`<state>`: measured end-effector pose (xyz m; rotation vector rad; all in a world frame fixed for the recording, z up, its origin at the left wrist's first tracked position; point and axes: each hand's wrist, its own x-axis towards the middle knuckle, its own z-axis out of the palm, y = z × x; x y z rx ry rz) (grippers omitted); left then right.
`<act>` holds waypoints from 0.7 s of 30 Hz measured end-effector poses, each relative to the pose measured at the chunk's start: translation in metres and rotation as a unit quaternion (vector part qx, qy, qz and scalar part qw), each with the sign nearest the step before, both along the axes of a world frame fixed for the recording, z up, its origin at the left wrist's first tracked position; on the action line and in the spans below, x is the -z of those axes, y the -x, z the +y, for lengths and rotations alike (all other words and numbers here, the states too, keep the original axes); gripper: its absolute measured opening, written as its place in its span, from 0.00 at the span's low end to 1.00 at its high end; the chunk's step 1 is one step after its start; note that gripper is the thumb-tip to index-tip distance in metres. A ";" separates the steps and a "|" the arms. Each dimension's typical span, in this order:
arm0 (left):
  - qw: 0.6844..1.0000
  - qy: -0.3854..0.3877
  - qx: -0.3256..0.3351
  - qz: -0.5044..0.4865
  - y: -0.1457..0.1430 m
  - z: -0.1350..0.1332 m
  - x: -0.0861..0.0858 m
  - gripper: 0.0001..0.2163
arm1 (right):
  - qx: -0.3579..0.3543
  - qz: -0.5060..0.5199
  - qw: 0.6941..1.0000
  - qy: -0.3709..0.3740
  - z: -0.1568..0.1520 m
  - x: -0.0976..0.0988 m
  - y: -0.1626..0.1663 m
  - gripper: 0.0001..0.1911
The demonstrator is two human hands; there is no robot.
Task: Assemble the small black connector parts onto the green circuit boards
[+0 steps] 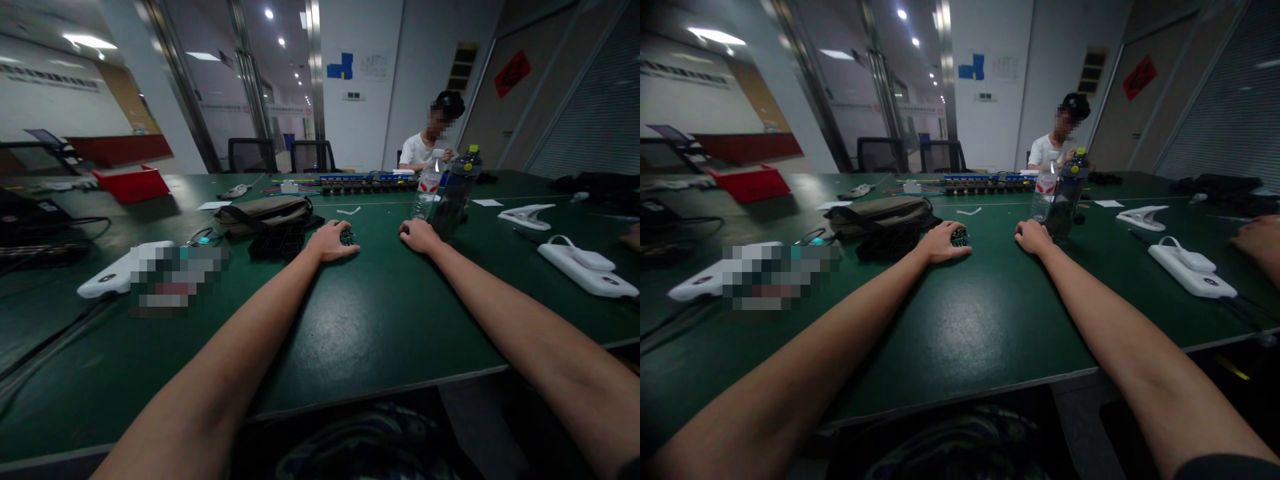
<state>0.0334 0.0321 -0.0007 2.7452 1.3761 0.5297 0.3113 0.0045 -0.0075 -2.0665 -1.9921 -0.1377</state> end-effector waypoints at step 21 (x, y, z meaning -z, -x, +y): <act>0.999 -0.033 0.032 0.011 -0.022 -0.011 0.000 0.23 | 0.013 0.083 0.993 -0.082 0.009 0.010 -0.017 0.29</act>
